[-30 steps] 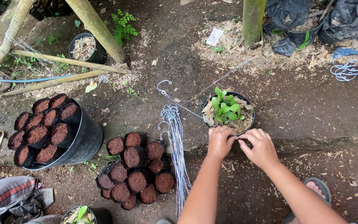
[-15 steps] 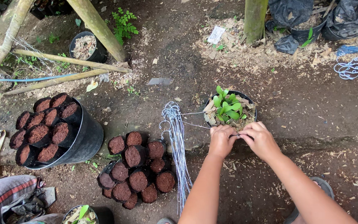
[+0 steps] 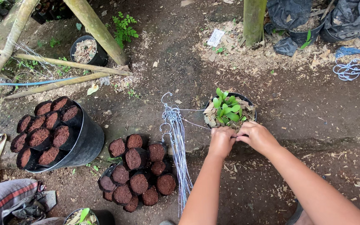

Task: The person sits on the ground in a plant nursery and bends lengths of wire by hand into hooks and hanger loops. They then attach a formed wire hanger around the rim of a potted plant, threading and twisting the wire ends to secure it to the pot.

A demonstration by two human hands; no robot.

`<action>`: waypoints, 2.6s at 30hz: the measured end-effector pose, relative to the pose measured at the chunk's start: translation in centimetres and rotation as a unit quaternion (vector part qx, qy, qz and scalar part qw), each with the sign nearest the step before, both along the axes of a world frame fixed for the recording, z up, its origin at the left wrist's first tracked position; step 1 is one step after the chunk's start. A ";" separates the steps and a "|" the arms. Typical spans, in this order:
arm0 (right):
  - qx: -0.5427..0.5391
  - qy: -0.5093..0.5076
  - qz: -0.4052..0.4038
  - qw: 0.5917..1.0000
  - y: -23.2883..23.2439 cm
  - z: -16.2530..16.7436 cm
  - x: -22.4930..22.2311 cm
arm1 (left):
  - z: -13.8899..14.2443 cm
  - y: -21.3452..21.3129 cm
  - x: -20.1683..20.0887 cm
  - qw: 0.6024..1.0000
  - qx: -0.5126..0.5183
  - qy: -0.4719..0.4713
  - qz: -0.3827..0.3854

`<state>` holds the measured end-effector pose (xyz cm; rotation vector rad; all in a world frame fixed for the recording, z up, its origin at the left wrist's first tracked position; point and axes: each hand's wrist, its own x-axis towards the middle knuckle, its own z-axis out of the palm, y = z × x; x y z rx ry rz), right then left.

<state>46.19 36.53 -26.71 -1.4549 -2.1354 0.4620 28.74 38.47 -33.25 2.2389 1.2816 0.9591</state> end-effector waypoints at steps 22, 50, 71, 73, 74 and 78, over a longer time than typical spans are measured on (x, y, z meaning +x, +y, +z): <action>0.172 -0.155 0.022 0.973 -1.7 -2.5 -1.3 | 8.6 2.0 -8.2 0.755 -0.316 -0.569 0.086; -0.356 0.138 0.019 0.924 -10.8 15.8 -5.0 | 17.7 0.4 -8.7 0.827 -0.261 -0.495 -0.054; -0.287 0.158 -0.092 0.940 -10.5 8.7 -8.0 | 22.5 -2.3 -9.5 0.904 -0.316 -0.284 -0.037; -0.191 0.096 -0.088 0.973 -10.8 7.4 -7.9 | 22.7 -2.2 -9.7 0.908 -0.294 -0.298 -0.010; -0.142 0.063 -0.084 0.984 -10.9 6.9 -7.9 | 22.7 -2.1 -9.8 0.909 -0.287 -0.301 -0.009; -0.066 -0.032 -0.139 0.987 -11.6 4.9 -7.9 | 22.8 -1.8 -9.5 0.907 -0.276 -0.317 -0.018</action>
